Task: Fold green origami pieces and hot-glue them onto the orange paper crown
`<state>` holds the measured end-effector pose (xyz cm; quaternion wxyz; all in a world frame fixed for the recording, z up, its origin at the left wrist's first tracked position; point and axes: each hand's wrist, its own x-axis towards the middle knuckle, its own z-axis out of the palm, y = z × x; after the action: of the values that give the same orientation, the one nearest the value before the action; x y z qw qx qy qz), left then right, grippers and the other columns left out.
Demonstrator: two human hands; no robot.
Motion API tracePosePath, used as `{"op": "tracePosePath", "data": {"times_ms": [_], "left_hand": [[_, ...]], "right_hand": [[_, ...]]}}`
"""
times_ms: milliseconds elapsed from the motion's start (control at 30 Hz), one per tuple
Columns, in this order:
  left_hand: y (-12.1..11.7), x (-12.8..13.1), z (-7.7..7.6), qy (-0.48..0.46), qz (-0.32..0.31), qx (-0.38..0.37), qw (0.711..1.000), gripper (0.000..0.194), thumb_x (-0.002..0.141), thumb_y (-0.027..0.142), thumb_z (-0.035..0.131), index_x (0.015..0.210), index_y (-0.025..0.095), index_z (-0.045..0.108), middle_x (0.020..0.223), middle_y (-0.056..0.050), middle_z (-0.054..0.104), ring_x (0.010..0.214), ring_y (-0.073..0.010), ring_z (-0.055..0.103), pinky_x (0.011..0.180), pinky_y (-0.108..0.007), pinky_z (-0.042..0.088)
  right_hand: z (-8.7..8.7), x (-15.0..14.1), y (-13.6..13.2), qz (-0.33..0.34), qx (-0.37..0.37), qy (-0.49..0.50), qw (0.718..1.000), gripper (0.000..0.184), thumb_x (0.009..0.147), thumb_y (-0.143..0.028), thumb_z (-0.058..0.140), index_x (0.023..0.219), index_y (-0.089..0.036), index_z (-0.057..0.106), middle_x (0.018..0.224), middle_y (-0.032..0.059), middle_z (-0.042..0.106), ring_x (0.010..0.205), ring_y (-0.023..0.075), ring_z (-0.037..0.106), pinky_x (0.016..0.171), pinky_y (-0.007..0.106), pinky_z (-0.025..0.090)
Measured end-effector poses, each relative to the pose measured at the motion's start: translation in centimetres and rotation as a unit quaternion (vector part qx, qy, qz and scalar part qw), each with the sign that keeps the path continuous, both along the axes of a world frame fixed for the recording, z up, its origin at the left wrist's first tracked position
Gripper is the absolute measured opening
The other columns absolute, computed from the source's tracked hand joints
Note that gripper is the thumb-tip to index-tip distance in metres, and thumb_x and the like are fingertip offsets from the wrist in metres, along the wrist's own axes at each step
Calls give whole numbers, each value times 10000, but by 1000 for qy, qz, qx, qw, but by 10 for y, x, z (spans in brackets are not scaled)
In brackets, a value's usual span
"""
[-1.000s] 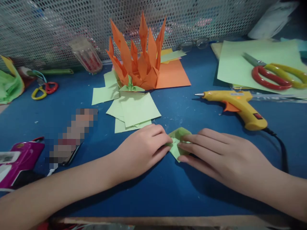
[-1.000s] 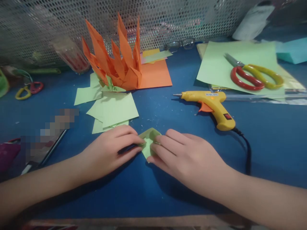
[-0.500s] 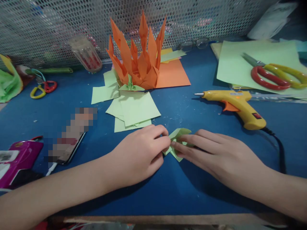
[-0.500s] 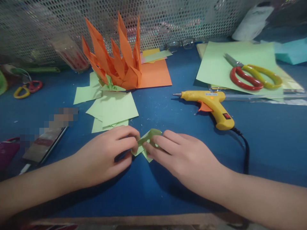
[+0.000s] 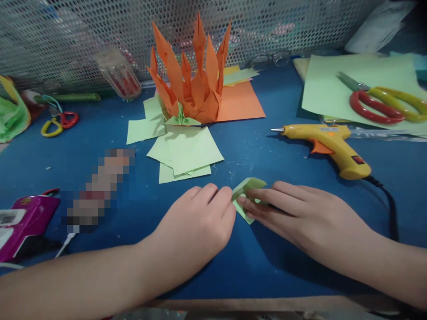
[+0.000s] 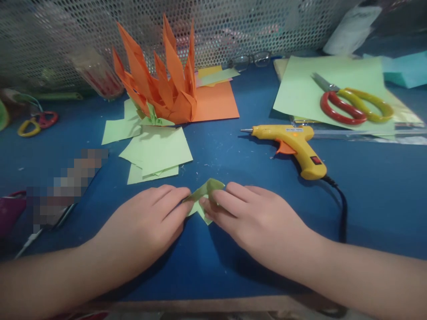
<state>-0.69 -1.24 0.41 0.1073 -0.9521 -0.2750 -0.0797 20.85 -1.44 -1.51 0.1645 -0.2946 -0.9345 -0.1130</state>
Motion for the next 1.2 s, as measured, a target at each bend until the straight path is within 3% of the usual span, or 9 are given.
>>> {"op": "tracePosePath", "data": {"times_ms": [300,500,633,767,900,1000,1200], "left_hand": [[-14,5,-4,28,16,93,995,319,854,6,397,993,34,683,1026,-171,713,819,-245,684,614,-318,539],[-20,10,-6,24,31,77,996,430,835,-52,291,982,13,689,1001,-185,721,871,-245,700,675,-316,576],[-22,10,-10,-5,13,88,996,395,843,-54,320,960,1,693,1005,-196,723,896,-263,706,709,-334,590],[-26,8,-12,-14,-2,104,994,344,837,-49,368,967,-24,686,1012,-217,718,887,-280,713,716,-342,595],[-29,6,-11,-2,-5,94,996,323,840,-28,400,1008,-38,675,1057,-242,696,910,-308,708,724,-375,593],[-29,5,-10,-8,2,82,997,301,843,-16,429,999,-16,686,1066,-233,695,924,-327,705,746,-412,588],[-29,6,-12,-42,9,66,997,283,881,33,409,985,17,671,1062,-227,699,1014,-359,674,828,-475,571]], "right_hand": [[-2,0,-1,-2,-10,0,1000,280,965,-140,398,978,-132,678,800,46,654,684,146,578,557,284,430],[0,-2,0,0,-7,12,1000,270,950,-145,423,928,-146,692,832,66,665,720,162,559,588,289,474],[-1,-2,-1,-2,-29,19,999,234,937,-155,458,1005,-119,680,1000,105,679,847,193,568,716,335,519],[-3,-3,-4,-2,-48,24,999,240,932,-136,460,1044,-81,665,1037,113,679,928,216,569,800,373,519],[1,-5,-5,-13,-43,32,998,270,942,-124,417,938,-107,686,924,97,698,836,198,580,727,357,522],[4,-6,-3,-26,-82,65,994,293,956,-156,403,924,-150,694,867,75,711,779,175,582,681,327,521],[1,1,4,-49,-131,158,977,162,918,-190,518,925,-174,679,857,35,721,780,159,562,708,297,526]]}}
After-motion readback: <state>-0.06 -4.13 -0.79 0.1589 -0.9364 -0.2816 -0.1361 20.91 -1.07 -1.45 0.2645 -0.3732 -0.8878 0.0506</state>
